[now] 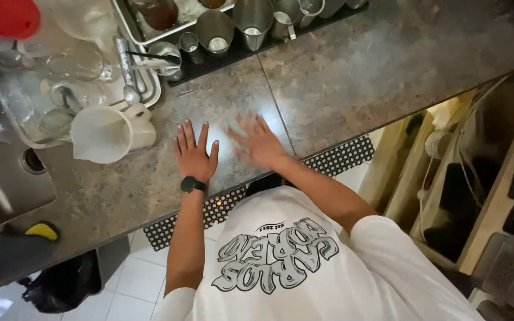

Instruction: The person is wiping down a coffee shop counter and a blender using a cleaning cloth.

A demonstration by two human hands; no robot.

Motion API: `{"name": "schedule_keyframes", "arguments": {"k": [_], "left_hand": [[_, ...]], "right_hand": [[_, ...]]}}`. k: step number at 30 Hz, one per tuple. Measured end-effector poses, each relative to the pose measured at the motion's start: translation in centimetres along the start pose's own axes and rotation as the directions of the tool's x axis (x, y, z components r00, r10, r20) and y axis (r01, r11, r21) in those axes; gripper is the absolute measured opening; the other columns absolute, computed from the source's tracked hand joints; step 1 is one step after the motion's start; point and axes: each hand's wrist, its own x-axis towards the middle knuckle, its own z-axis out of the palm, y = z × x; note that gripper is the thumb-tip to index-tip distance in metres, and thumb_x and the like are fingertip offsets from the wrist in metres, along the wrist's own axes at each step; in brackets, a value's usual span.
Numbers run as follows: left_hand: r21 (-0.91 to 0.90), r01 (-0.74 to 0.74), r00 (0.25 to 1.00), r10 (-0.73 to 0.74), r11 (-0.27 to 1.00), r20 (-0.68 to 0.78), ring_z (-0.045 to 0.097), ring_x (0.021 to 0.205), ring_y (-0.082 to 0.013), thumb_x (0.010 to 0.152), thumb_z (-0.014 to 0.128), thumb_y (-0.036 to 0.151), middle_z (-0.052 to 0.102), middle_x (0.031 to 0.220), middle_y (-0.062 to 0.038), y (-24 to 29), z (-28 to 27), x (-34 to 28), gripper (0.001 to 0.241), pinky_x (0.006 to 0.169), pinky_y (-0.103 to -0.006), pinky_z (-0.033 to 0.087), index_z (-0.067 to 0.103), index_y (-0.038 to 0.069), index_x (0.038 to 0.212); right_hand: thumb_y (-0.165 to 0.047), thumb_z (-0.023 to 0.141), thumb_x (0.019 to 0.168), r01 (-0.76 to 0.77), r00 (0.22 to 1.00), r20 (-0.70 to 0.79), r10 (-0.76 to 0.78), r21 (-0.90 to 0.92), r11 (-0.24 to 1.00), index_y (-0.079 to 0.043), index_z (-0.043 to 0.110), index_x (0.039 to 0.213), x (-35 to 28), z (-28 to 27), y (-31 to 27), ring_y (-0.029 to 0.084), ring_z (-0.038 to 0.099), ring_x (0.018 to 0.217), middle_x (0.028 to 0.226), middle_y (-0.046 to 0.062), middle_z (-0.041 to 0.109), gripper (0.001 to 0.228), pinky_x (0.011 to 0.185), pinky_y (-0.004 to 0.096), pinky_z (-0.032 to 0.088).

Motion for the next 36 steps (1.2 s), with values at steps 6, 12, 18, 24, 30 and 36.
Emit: {"name": "schedule_keyframes", "arguments": {"k": [6,12,18,24,30,36], "left_hand": [[-0.014,0.024,0.999,-0.025,1.0,-0.039,0.034,0.149,-0.0417,0.097,0.061,0.054,0.04,0.16,-0.017,0.6,-0.3,0.5,0.06,0.118,-0.0588,0.025,0.055,0.031,0.151],[-0.034,0.037,0.999,-0.037,0.999,-0.016,0.034,0.148,-0.0434,0.093,0.068,0.05,0.041,0.16,-0.018,1.1,-0.6,0.8,0.06,0.115,-0.0628,0.028,0.057,0.029,0.149],[-0.025,0.049,0.998,-0.047,0.999,0.047,0.029,0.15,-0.0416,0.099,0.066,0.049,0.033,0.165,-0.015,1.8,-1.5,1.4,0.057,0.117,-0.0616,0.023,0.056,0.029,0.151],[-0.019,0.013,0.999,-0.012,1.0,0.044,0.027,0.151,-0.0398,0.099,0.063,0.051,0.031,0.165,-0.014,0.9,-0.6,1.1,0.058,0.117,-0.0588,0.021,0.054,0.031,0.153],[0.003,0.019,1.0,-0.019,1.0,0.003,0.034,0.148,-0.0425,0.091,0.07,0.05,0.038,0.161,-0.017,0.6,-0.3,1.0,0.062,0.115,-0.0614,0.028,0.057,0.03,0.148],[-0.029,-0.017,1.0,0.017,0.999,-0.003,0.035,0.147,-0.0442,0.093,0.067,0.054,0.038,0.16,-0.019,0.4,-0.6,0.7,0.062,0.114,-0.0628,0.03,0.056,0.028,0.148]], "right_hand": [[-0.034,0.04,0.108,-0.303,0.905,-0.206,0.372,0.302,0.904,-0.009,0.061,0.145,-7.0,-12.4,7.6,0.046,0.047,0.129,0.126,0.029,0.059,0.049,0.118,0.051,0.021],[-0.056,0.036,0.114,-0.787,0.617,-0.197,0.762,-0.165,0.594,-0.007,0.032,0.164,-7.4,-10.6,23.4,0.058,0.019,0.149,0.161,0.038,0.024,0.07,0.118,0.071,0.014],[-0.044,0.058,0.106,-0.438,0.891,-0.1,0.443,0.067,0.897,-0.023,0.047,0.158,-1.1,-6.1,10.9,0.049,0.029,0.15,0.155,0.026,0.045,0.057,0.122,0.064,0.011],[-0.042,0.045,0.11,-0.282,0.939,-0.168,0.3,0.119,0.952,-0.01,0.052,0.154,-9.3,-5.2,8.3,0.05,0.032,0.148,0.161,0.02,0.043,0.054,0.124,0.058,0.018],[-0.053,0.037,0.117,-0.839,0.543,-0.114,0.832,-0.033,0.543,-0.023,0.022,0.172,-9.9,-9.7,22.0,0.05,-0.01,0.15,0.17,0.022,0.003,0.064,0.109,0.084,-0.002],[-0.048,0.069,0.102,-0.696,0.712,-0.15,0.686,-0.024,0.718,0.019,0.041,0.15,0.5,-9.5,7.9,0.066,0.029,0.14,0.145,0.053,0.038,0.088,0.115,0.073,0.016]]}}
